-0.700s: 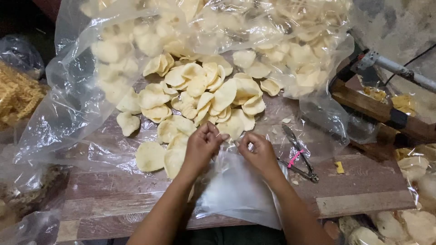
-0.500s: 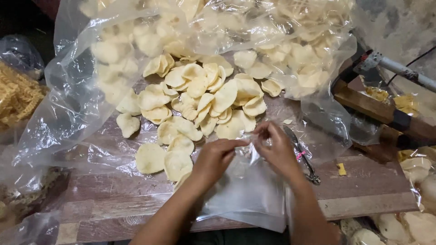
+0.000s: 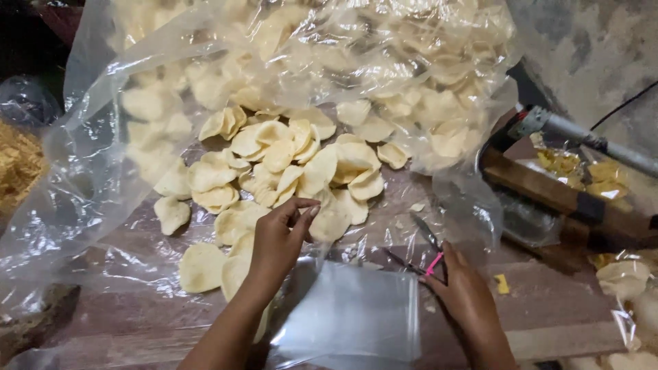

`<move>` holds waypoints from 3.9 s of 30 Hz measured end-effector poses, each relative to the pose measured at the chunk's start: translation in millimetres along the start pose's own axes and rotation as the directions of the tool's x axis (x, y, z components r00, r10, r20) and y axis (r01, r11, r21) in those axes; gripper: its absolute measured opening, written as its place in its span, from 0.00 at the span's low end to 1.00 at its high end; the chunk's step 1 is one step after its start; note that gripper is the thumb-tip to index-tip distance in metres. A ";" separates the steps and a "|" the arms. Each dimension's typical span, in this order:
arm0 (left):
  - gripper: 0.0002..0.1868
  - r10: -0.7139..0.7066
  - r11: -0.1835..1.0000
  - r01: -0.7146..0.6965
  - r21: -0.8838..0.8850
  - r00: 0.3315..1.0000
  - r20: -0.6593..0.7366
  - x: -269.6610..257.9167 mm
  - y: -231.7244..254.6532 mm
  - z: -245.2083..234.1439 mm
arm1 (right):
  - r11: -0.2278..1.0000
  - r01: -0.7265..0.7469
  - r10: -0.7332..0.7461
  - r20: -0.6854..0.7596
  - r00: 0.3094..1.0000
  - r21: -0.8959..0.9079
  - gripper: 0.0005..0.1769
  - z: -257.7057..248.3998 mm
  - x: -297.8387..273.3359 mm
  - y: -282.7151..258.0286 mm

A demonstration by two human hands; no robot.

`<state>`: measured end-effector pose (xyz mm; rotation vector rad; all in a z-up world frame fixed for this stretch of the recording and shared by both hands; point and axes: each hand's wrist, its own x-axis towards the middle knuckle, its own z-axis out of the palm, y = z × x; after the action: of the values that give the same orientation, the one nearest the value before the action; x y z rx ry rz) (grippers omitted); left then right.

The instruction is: A person is manually filling small plastic bags with crackers and sealing them using a manual heat sealer.

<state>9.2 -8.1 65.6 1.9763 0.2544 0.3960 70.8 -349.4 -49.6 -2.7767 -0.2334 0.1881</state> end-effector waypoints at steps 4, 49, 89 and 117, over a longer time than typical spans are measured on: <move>0.09 0.081 0.994 -0.076 0.079 0.995 -0.063 14.1 5.5 11.4 | 0.993 -0.047 0.042 0.049 0.998 0.105 0.49 -38.7 -0.8 -26.5; 0.17 0.036 0.950 -0.111 0.291 0.967 0.253 10.6 -26.2 -120.4 | 0.918 -0.087 -0.060 0.353 0.934 0.387 0.30 -78.2 -26.3 -180.9; 0.17 0.027 0.983 -0.049 0.179 0.992 0.119 11.2 48.0 -59.4 | 0.773 0.538 -0.613 -0.179 0.770 -0.336 0.32 -108.3 -72.7 -157.1; 0.28 -0.139 0.990 0.114 0.083 0.876 0.461 11.6 -33.3 -59.3 | 0.994 -0.045 0.033 0.123 0.992 0.095 0.24 -51.2 38.2 -83.8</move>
<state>-3.0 59.7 60.5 2.0273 0.0839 -0.1797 104.6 -281.6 23.5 -2.6770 -0.1953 0.3689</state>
